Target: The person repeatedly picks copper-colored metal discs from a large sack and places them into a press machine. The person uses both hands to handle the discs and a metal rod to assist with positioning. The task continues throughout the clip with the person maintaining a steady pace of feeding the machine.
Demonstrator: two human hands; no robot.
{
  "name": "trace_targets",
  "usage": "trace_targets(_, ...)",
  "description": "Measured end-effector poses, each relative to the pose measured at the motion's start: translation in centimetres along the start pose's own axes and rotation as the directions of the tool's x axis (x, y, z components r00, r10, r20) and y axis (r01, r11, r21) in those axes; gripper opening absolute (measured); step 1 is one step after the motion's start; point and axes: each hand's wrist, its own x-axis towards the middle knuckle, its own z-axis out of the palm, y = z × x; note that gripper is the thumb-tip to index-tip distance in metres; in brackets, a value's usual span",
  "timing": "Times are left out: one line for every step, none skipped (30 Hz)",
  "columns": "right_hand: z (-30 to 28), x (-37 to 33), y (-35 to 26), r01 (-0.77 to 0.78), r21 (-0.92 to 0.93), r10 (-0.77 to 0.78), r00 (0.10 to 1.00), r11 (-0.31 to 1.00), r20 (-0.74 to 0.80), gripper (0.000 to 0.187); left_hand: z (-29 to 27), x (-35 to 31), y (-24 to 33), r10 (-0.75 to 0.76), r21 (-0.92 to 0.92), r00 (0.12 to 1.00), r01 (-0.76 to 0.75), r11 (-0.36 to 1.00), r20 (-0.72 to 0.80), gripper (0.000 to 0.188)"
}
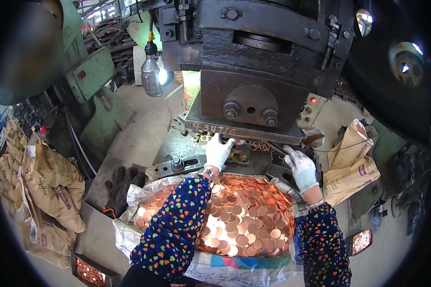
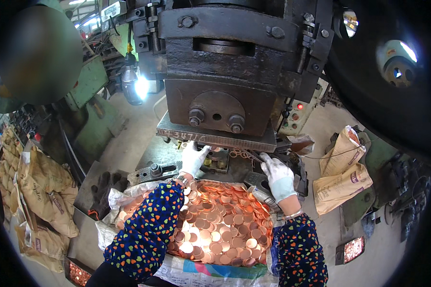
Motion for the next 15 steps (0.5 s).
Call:
trace_targets(-0.2, -0.2, 0.4, -0.014, 0.032, 0.014, 1.000, 0.999, -0.005, 0.032, -0.1, 0.1, 0.3, 0.022, 0.083, 1.000, -0.021, 0.996, -0.006, 0.042)
trace_targets(-0.4, -0.5, 0.7, -0.030, 0.062, 0.031, 0.999, 0.998, -0.008, 0.032, -0.2, 0.3, 0.6, 0.009, 0.146, 1.000, -0.013, 0.989, 0.029, 0.040)
trace_targets(-0.5, -0.9, 0.8, -0.028, 0.097, 0.027, 1.000, 0.995, 0.014, 0.032, -0.2, 0.4, 1.0, -0.006, 0.207, 0.998, -0.008, 0.978, 0.066, 0.038)
trace_targets(-0.8, -1.4, 1.0, -0.028, 0.128, 0.023, 0.999, 0.991, 0.036, 0.032, -0.2, 0.5, 1.2, -0.023, 0.266, 0.994, -0.006, 0.964, 0.103, 0.037)
trace_targets(-1.1, -1.8, 1.1, -0.028, 0.158, 0.019, 0.998, 0.987, 0.059, 0.032, -0.3, 0.4, 1.4, -0.004, 0.267, 0.992, -0.029, 0.963, 0.123, 0.031)
trace_targets(-1.3, -2.2, 1.0, -0.014, 0.206, 0.003, 0.998, 0.979, 0.058, 0.032, -0.4, 0.4, 1.5, 0.101, 0.265, 0.991, -0.122, 0.957, 0.091, 0.032)
trace_targets(-1.5, -2.5, 1.0, -0.021, 0.221, 0.001, 0.996, 0.975, 0.090, 0.032, -0.4, 0.3, 1.4, 0.204, 0.268, 0.977, -0.212, 0.940, 0.058, 0.032)
trace_targets(-1.6, -2.6, 0.8, -0.028, 0.238, -0.001, 0.992, 0.971, 0.122, 0.032, -0.4, 0.2, 1.4, 0.289, 0.286, 0.957, -0.286, 0.914, 0.034, 0.033)
trace_targets(-1.7, -2.7, 0.7, -0.036, 0.248, 0.003, 0.992, 0.968, 0.130, 0.032, -0.4, 0.1, 1.3, 0.300, 0.324, 0.953, -0.300, 0.898, 0.051, 0.032)
trace_targets(-1.8, -2.6, 0.5, -0.043, 0.258, 0.008, 0.991, 0.965, 0.135, 0.032, -0.3, 0.1, 1.2, 0.295, 0.370, 0.952, -0.302, 0.879, 0.076, 0.032)
trace_targets(-1.9, -2.5, 0.3, -0.050, 0.267, 0.013, 0.990, 0.963, 0.140, 0.032, -0.2, 0.1, 1.1, 0.309, 0.398, 0.947, -0.320, 0.860, 0.093, 0.031)
trace_targets(-2.0, -2.4, 0.1, -0.050, 0.259, 0.012, 0.989, 0.964, 0.146, 0.032, -0.2, 0.2, 0.9, 0.285, 0.399, 0.953, -0.303, 0.865, 0.105, 0.031)
trace_targets(-2.1, -2.3, -0.2, -0.048, 0.252, 0.010, 0.989, 0.967, 0.150, 0.032, -0.2, 0.2, 0.8, 0.283, 0.382, 0.953, -0.302, 0.873, 0.107, 0.031)
trace_targets(-2.2, -2.2, -0.3, -0.043, 0.243, 0.006, 0.988, 0.969, 0.152, 0.032, -0.2, 0.2, 0.7, 0.289, 0.367, 0.951, -0.308, 0.878, 0.106, 0.031)
trace_targets(-2.3, -2.0, -0.5, -0.032, 0.227, -0.003, 0.989, 0.973, 0.151, 0.032, -0.4, 0.2, 0.6, 0.278, 0.356, 0.954, -0.299, 0.885, 0.110, 0.031)
